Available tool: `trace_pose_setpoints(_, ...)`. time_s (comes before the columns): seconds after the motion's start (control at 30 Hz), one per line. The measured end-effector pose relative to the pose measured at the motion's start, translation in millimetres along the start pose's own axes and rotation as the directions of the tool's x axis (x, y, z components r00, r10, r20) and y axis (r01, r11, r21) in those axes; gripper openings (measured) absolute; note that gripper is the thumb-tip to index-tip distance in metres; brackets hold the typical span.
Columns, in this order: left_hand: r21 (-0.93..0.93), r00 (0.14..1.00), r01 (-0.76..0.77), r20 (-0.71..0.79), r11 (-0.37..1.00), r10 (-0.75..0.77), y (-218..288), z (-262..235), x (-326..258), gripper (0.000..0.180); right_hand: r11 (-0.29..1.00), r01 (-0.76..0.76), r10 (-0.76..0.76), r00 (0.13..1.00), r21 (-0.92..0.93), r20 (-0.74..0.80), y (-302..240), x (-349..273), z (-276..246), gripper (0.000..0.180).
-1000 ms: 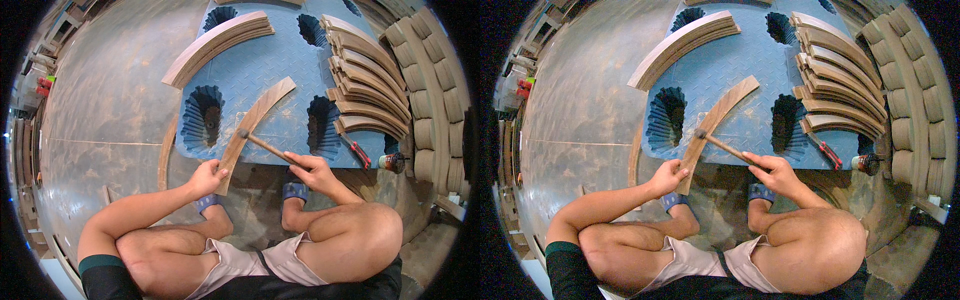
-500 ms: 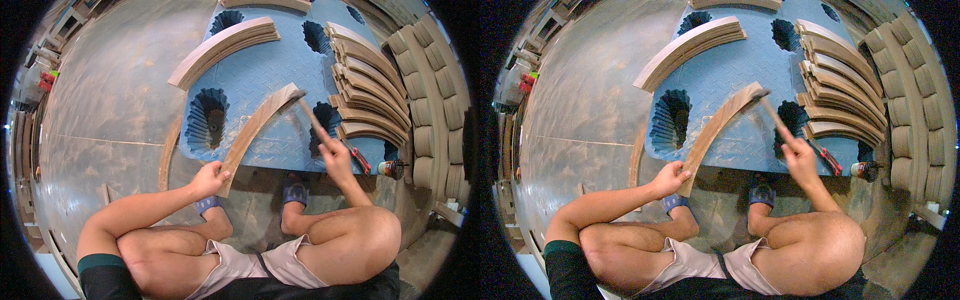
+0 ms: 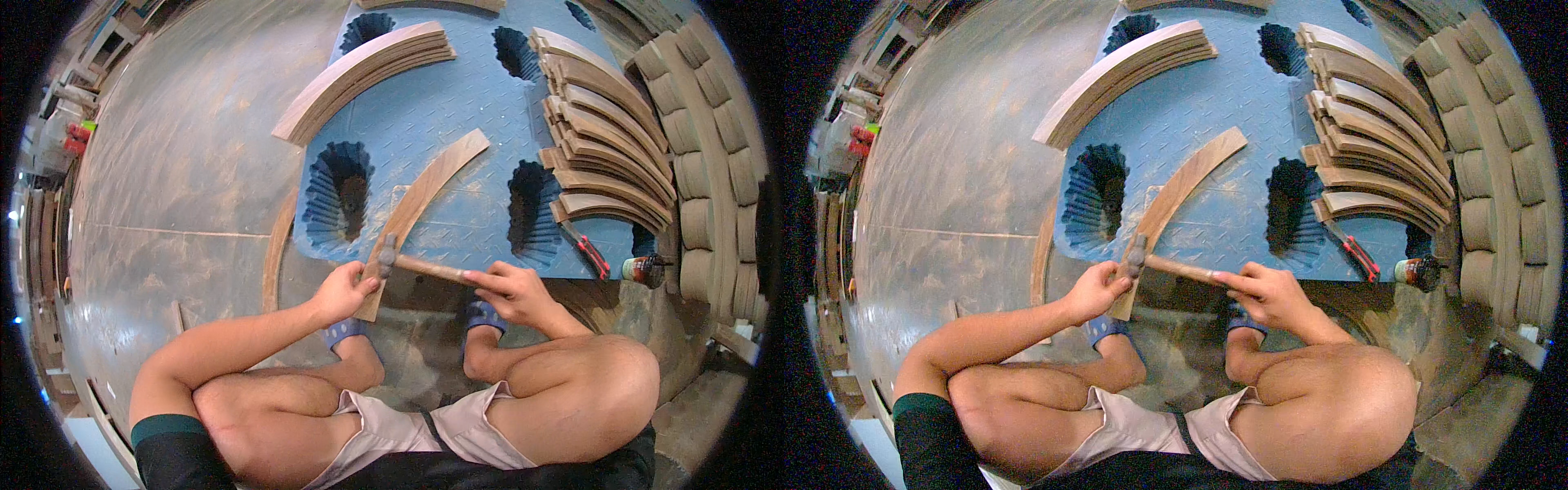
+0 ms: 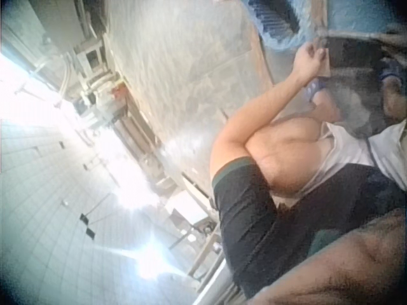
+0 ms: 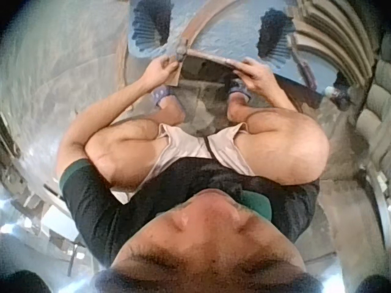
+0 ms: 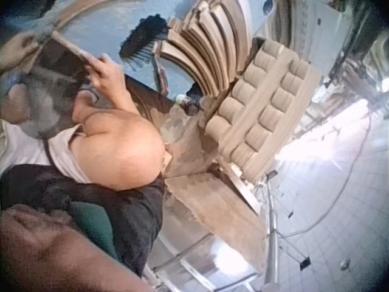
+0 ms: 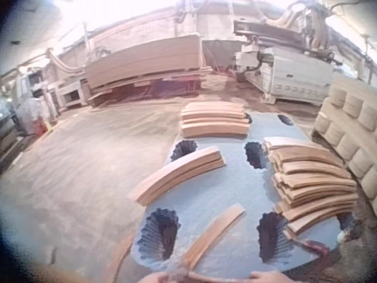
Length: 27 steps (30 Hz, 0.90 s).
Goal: The person hammers curved wooden slats into a assembly on a blue base. They position each wooden piece and strike it multiple times with a hammer.
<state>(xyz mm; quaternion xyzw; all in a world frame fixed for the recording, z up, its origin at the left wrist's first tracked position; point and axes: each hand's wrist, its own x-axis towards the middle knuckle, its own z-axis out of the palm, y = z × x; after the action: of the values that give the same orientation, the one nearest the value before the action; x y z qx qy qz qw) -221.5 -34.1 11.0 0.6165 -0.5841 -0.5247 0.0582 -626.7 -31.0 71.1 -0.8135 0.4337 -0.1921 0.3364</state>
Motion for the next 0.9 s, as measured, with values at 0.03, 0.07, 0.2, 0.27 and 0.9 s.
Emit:
trace_pose_setpoints(0.03,-0.046,1.0,0.021,0.008,0.999,-0.021,2.7,0.1,-2.5,0.034,0.999,-0.023,0.024,1.0,0.037,-0.02,2.6,-2.4,0.9,0.052)
trace_pose_setpoints(0.07,-0.092,0.999,0.037,0.016,0.995,-0.036,8.1,-1.5,-3.0,0.036,0.995,-0.046,0.052,0.996,0.084,-0.072,4.4,-3.1,0.6,0.052)
trace_pose_setpoints(0.2,-0.277,0.986,0.146,0.115,0.95,-0.118,37.8,-10.3,-11.4,0.04,0.959,-0.12,0.179,0.959,0.256,-0.221,19.2,-4.6,-6.6,0.053)
trace_pose_setpoints(0.27,-0.245,0.992,0.104,0.092,0.964,-0.084,44.6,-12.3,-11.0,0.038,0.94,-0.154,0.241,0.931,0.304,-0.275,26.6,-2.2,-11.4,0.052)
trace_pose_setpoints(0.9,-0.278,0.994,0.06,0.099,0.959,-0.033,69.8,-31.3,0.5,0.025,0.903,-0.141,0.29,0.897,0.407,-0.332,30.2,-1.0,-19.0,0.05)
